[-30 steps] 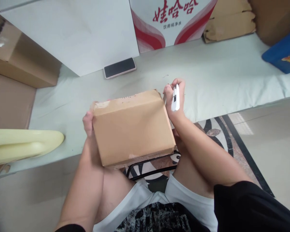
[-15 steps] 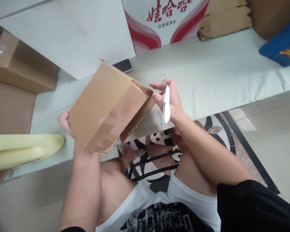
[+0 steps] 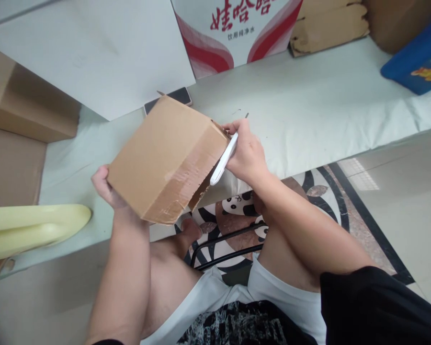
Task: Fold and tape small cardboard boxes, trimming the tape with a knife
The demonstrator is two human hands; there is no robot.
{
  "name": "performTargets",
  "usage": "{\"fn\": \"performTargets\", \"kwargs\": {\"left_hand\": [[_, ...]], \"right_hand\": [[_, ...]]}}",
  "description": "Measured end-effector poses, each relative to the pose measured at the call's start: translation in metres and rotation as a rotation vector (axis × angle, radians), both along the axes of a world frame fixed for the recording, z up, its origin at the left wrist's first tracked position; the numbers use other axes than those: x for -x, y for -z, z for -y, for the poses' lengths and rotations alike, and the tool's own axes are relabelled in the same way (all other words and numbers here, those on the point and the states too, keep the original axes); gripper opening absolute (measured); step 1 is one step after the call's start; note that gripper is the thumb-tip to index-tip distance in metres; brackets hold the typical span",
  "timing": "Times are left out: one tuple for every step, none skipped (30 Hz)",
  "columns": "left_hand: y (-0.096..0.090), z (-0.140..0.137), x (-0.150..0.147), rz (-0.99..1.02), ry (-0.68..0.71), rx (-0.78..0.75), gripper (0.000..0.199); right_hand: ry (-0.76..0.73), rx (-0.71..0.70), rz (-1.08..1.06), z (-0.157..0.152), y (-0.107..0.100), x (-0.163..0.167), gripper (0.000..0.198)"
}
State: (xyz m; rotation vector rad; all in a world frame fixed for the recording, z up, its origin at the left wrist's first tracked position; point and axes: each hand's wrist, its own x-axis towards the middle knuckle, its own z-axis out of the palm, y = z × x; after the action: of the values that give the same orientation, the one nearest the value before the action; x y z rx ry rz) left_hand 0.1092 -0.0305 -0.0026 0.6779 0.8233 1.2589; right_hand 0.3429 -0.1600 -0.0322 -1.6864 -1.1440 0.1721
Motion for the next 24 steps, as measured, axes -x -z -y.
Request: {"fn": "performTargets", "kwargs": {"left_hand": [[0.002,-0.002,0.001,0.006,0.0,-0.003,0.032],[0.003,-0.003,0.001,0.007,0.008,-0.008,0.033],[0.004,-0.004,0.002,0.003,0.019,-0.014,0.034],[0.005,-0.004,0.003,-0.004,0.027,-0.021,0.035],[0.005,-0.004,0.004,-0.012,0.031,-0.031,0.036],[0.005,-0.004,0.004,-0.021,0.032,-0.043,0.036],[0.005,-0.004,0.005,-0.031,0.034,-0.057,0.035],[0.004,-0.003,0.005,-0.041,0.04,-0.072,0.034],[0.004,-0.003,0.004,-0.046,0.05,-0.088,0.033],[0.003,-0.002,0.004,-0.048,0.066,-0.102,0.033],[0.002,-0.002,0.003,-0.046,0.082,-0.113,0.032],[0.002,-0.002,0.003,-0.042,0.093,-0.121,0.032],[0.002,-0.002,0.002,-0.039,0.1,-0.123,0.032],[0.002,-0.002,0.002,-0.037,0.099,-0.116,0.032],[0.003,-0.003,0.003,-0.033,0.089,-0.099,0.031],[0.003,-0.004,0.004,-0.026,0.07,-0.076,0.031],[0.003,-0.005,0.005,-0.015,0.053,-0.044,0.031],[0.003,-0.006,0.007,-0.002,0.043,-0.001,0.031],[0.003,-0.007,0.009,0.012,0.046,0.045,0.032],[0.003,-0.008,0.011,0.025,0.061,0.088,0.032],[0.003,-0.009,0.013,0.035,0.083,0.122,0.032],[0.003,-0.009,0.015,0.043,0.108,0.146,0.033],[0.003,-0.009,0.016,0.05,0.125,0.155,0.033],[0.004,-0.01,0.016,0.056,0.13,0.148,0.033]], "right_hand": [[0.006,-0.006,-0.025,-0.001,0.0,0.0,0.057],[0.014,-0.017,-0.049,-0.001,0.0,-0.001,0.057],[0.023,-0.032,-0.073,-0.002,0.0,-0.001,0.057],[0.031,-0.048,-0.093,-0.002,0.001,-0.002,0.056],[0.035,-0.064,-0.109,-0.003,0.001,-0.002,0.056],[0.031,-0.079,-0.12,-0.003,0.002,-0.003,0.055],[0.02,-0.093,-0.128,-0.003,0.003,-0.003,0.056],[0.006,-0.102,-0.132,-0.003,0.003,-0.003,0.057],[-0.004,-0.104,-0.132,-0.003,0.004,-0.003,0.058],[-0.006,-0.097,-0.128,-0.003,0.004,-0.002,0.059],[0.002,-0.083,-0.122,-0.002,0.003,-0.001,0.058],[0.016,-0.068,-0.115,-0.002,0.003,0.0,0.057],[0.03,-0.058,-0.112,-0.002,0.002,0.001,0.055],[0.038,-0.057,-0.115,-0.002,0.001,0.002,0.053],[0.032,-0.068,-0.127,-0.002,0.0,0.002,0.052],[0.015,-0.093,-0.149,-0.002,0.0,0.002,0.052],[-0.012,-0.129,-0.177,-0.003,0.0,0.002,0.052],[-0.041,-0.175,-0.207,-0.003,0.0,0.001,0.053],[-0.065,-0.226,-0.238,-0.004,0.001,-0.001,0.052],[-0.074,-0.274,-0.264,-0.004,0.001,-0.003,0.049],[-0.063,-0.313,-0.282,-0.004,0.002,-0.005,0.045],[-0.037,-0.342,-0.291,-0.004,0.002,-0.008,0.041],[-0.001,-0.365,-0.293,-0.004,0.002,-0.009,0.037],[0.039,-0.385,-0.283,-0.003,0.001,-0.01,0.034]]}}
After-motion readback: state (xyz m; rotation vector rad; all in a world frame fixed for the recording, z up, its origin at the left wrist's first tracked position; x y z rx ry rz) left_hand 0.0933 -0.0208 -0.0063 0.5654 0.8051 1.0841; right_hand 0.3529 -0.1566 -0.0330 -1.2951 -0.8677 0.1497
